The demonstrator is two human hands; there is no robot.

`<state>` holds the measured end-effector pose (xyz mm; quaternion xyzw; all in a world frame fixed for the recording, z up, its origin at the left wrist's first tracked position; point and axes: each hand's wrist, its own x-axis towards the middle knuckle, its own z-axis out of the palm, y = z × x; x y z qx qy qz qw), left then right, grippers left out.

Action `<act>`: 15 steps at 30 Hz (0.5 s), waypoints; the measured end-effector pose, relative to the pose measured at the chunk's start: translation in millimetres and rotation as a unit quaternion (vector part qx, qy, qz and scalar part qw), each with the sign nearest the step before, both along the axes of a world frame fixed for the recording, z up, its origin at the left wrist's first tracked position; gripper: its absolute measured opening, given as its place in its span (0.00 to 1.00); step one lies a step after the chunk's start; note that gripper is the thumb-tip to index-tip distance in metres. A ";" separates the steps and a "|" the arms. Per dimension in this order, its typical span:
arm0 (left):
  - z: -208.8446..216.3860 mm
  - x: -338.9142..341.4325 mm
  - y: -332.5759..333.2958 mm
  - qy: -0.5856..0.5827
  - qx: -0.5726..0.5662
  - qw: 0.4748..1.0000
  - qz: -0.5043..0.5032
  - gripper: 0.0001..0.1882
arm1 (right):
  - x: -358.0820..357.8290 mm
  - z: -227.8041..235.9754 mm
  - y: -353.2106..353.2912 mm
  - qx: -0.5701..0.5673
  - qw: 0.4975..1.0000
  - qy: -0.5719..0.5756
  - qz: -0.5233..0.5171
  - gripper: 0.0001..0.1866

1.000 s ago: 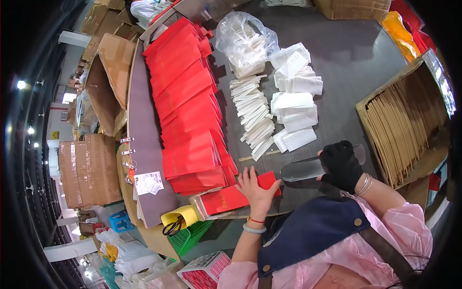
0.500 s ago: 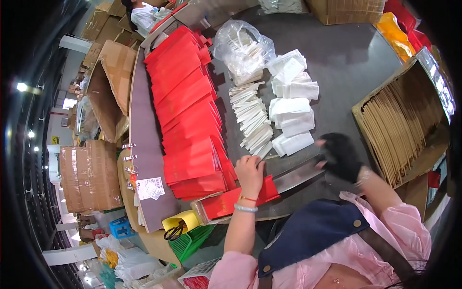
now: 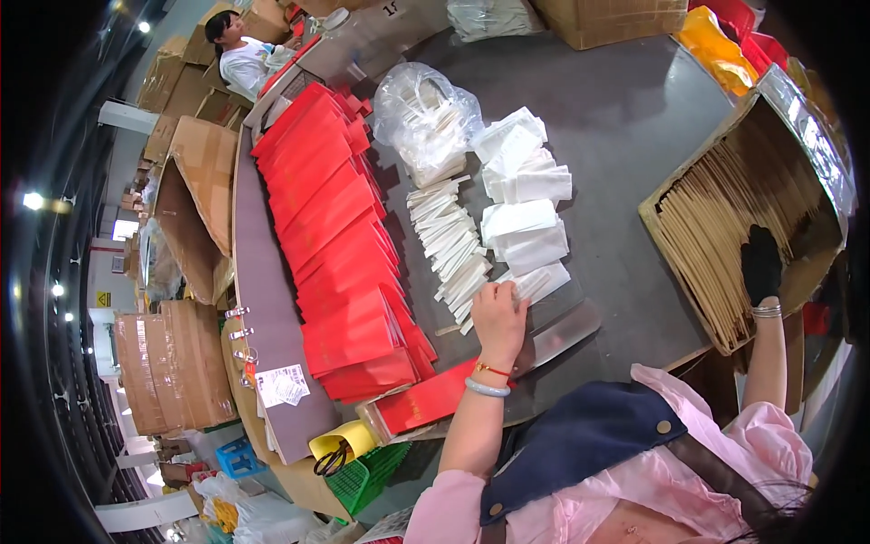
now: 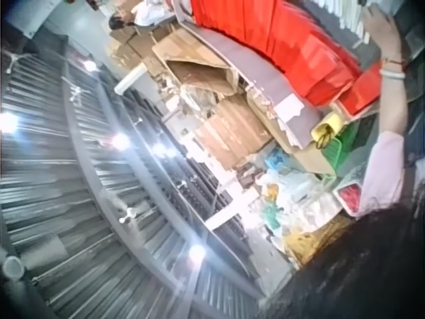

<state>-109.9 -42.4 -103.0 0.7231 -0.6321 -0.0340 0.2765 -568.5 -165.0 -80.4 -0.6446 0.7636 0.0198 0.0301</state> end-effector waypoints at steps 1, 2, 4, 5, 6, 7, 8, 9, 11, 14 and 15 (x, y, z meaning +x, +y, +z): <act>-1.2 0.8 -1.8 -0.002 0.014 1.000 -0.007 0.10 | -11.5 -8.4 1.9 -0.003 1.000 0.003 -0.005 0.23; -1.0 0.3 -2.2 -0.004 0.029 0.999 -0.014 0.11 | -30.3 -26.4 4.9 -0.062 0.998 0.003 0.001 0.23; 1.1 -1.6 -3.3 -0.012 0.041 0.999 -0.031 0.11 | -48.1 -43.0 6.9 -0.119 0.993 0.002 0.008 0.22; 4.4 -1.4 -3.5 -0.022 0.052 0.997 -0.045 0.11 | -51.9 -46.7 5.4 -0.160 0.986 -0.041 -0.001 0.21; 9.9 0.1 2.7 -0.022 0.052 0.997 -0.044 0.11 | -54.9 -49.6 4.9 -0.201 0.976 -0.085 -0.009 0.20; 27.1 -5.0 6.0 0.147 0.106 0.983 -0.021 0.10 | -54.5 -42.3 5.7 -0.199 0.977 -0.081 -0.012 0.20; 38.0 -4.4 13.6 0.309 0.158 0.938 0.008 0.09 | -42.0 -26.4 9.3 -0.231 0.962 -0.146 0.010 0.19; 43.5 2.4 24.7 0.341 0.185 0.922 -0.003 0.08 | -20.8 -10.0 16.1 -0.261 0.941 -0.213 0.032 0.17; 36.2 4.5 40.6 0.211 0.181 0.959 -0.062 0.09 | 42.9 16.8 35.2 -0.273 0.897 -0.286 0.196 0.13; 36.4 2.1 65.0 0.043 0.169 0.981 -0.080 0.17 | 158.2 35.2 52.3 -0.024 0.836 -0.404 0.370 0.16; 43.0 -0.8 68.7 0.056 0.138 0.988 -0.048 0.21 | 170.4 16.0 57.8 0.002 0.824 -0.376 0.424 0.17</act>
